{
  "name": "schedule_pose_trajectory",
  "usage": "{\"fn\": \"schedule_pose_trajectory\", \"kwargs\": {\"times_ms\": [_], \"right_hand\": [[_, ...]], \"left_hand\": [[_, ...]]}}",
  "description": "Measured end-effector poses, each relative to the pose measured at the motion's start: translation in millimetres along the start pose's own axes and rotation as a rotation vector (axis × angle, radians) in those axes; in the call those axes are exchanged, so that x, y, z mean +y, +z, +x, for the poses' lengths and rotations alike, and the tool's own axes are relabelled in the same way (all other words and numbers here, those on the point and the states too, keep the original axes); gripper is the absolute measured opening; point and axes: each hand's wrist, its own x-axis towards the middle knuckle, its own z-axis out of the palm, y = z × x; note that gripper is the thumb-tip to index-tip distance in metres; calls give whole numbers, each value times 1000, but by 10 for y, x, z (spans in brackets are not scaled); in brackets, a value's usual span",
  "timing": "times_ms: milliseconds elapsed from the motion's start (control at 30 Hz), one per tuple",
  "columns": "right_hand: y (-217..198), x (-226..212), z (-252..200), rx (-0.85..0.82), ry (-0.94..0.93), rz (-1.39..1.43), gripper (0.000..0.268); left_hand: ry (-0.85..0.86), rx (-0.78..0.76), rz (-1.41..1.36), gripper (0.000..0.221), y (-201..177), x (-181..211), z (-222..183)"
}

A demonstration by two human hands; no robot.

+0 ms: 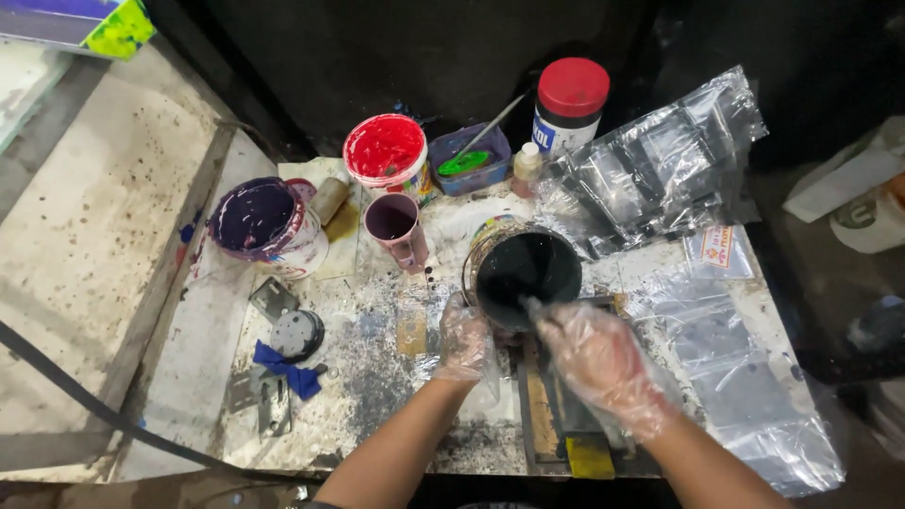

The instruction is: Sorting small plastic bags and preparing a screen printing frame and ink on a workbench.

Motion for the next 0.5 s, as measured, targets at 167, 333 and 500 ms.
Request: {"fn": "schedule_pose_trajectory", "kwargs": {"times_ms": [167,333,500], "right_hand": [[-145,105,215,526,604,-1485,23],[-303,297,60,540,988,-1314,26],[-208,58,-30,-139,-184,-171,70]], "left_hand": [[474,192,1049,15,257,-3,-371],[-176,-313,-32,56,-92,27,73],[-219,-210,24,85,-129,-10,130]]}}
